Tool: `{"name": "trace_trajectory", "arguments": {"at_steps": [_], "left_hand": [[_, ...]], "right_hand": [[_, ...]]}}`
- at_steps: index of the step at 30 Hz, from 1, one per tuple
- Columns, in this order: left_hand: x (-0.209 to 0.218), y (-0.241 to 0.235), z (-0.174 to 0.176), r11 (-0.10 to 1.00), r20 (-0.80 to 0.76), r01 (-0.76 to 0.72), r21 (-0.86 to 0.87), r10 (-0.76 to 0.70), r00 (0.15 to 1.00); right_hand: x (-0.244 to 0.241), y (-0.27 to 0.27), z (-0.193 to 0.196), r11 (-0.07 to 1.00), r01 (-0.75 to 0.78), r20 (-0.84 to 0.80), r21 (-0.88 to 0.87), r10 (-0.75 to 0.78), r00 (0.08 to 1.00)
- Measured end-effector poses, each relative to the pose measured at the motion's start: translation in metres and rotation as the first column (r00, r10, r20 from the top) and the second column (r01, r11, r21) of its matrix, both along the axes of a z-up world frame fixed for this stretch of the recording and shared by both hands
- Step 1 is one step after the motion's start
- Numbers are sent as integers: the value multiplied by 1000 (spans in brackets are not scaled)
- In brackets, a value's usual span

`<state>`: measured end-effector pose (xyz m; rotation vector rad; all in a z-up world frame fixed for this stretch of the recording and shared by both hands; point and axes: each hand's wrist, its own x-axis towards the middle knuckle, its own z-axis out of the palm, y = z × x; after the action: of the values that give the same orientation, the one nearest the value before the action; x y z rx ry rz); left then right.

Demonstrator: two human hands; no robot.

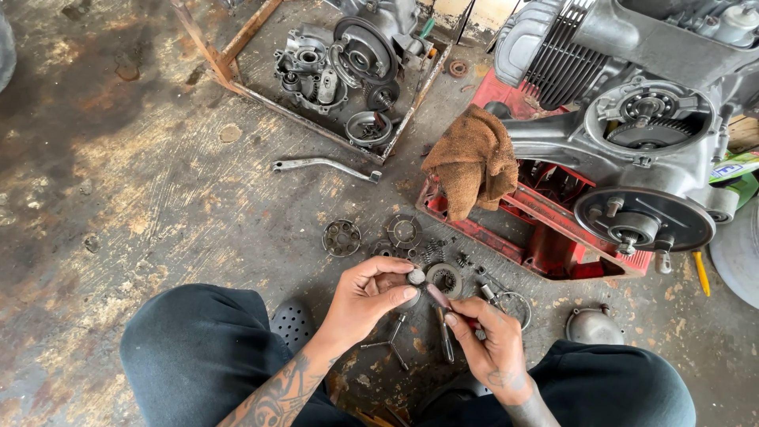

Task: Cleaning and inspecting motorcycle engine components using a small tool

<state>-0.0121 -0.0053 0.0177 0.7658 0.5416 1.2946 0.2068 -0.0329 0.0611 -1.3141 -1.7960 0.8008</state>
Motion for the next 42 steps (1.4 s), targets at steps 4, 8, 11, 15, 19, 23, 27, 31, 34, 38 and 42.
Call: {"name": "trace_trajectory", "arguments": {"at_steps": [4, 8, 11, 15, 19, 23, 27, 31, 34, 38, 42], "left_hand": [[0, 0, -6, 1000, 15, -8, -12, 8, 1000], [-1, 0, -3, 1000, 36, 14, -25, -13, 999], [0, -2, -4, 1000, 40, 16, -25, -15, 999], [-2, -1, -4, 998, 10, 25, -50, -25, 1000], [-2, -5, 1, 990, 10, 53, -132, -52, 999], [-3, -3, 0, 980, 22, 66, -189, -63, 998], [-2, -2, -5, 984, 74, 41, -174, -29, 997], [-4, -2, 2, 992, 76, 55, -116, -46, 996], [-4, -3, 9, 995, 56, 76, -64, -72, 996], [-4, -6, 8, 992, -4, 42, -117, -43, 999], [-8, -3, 9, 995, -112, 44, -91, -54, 992]], "right_hand": [[2, 2, -4, 999, 26, 4, 23, -26, 1000], [1, 2, -2, 999, 25, 14, 33, -25, 1000], [0, 1, -2, 999, 34, 24, 34, -35, 999], [0, 0, -6, 998, 21, 0, 58, -21, 1000], [-1, 1, -4, 998, 40, 20, 39, -41, 999], [-2, 2, -6, 999, 10, -5, 43, -10, 1000], [-7, 1, -4, 996, 14, 16, 84, -15, 1000], [-8, -1, 2, 997, -10, 89, 81, 3, 996], [-10, -4, 3, 993, 4, 63, 119, -12, 998], [-12, -7, 6, 994, 19, 114, 108, -31, 993], [-9, -7, -7, 993, 61, 60, 99, -67, 996]]}}
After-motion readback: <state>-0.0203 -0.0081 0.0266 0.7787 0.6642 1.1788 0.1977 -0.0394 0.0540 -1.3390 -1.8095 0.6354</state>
